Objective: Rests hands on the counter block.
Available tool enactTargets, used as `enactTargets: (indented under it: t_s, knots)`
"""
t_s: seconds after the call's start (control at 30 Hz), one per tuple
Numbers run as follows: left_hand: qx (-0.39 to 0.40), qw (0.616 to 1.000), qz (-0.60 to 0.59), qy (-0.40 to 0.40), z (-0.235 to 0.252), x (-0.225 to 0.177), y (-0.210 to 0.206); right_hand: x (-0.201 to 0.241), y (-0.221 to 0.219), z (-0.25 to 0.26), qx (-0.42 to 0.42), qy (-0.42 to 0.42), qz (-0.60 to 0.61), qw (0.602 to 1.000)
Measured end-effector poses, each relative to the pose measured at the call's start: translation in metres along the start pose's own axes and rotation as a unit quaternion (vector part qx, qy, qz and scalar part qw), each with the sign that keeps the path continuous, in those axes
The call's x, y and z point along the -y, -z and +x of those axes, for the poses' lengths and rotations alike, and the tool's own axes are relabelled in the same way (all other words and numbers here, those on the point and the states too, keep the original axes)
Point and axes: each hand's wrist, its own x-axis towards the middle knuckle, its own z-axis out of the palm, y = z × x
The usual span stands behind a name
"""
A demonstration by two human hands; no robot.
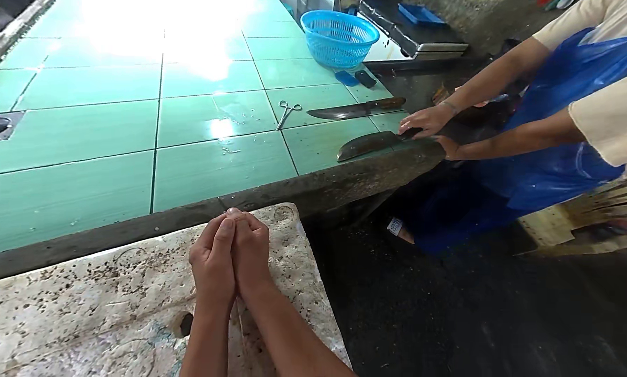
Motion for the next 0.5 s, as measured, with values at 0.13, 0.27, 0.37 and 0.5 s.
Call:
enactTargets:
  t_s: [0.13,0.27,0.37,0.5]
  knots:
    - [0.000,1.000,-0.003,0.000,0.0000,0.0033,0.0002,-0.0014,0.0012,0.0002,0.003,-0.006,-0.005,1.000]
    - [0.000,1.000,0.006,-0.005,0.0007,0.0031,0.0003,-0.0008,0.0011,0.0005,0.005,-0.002,-0.005,1.000]
    - [-0.002,1.000,0.010,-0.003,0.0004,0.0033,0.0003,-0.0019,0.0017,0.0012,0.006,-0.004,-0.013,1.000]
    - [-0.002,1.000,0.009,-0.004,0.0001,0.0035,0.0005,-0.0046,0.0021,0.0010,0.007,0.000,-0.021,1.000]
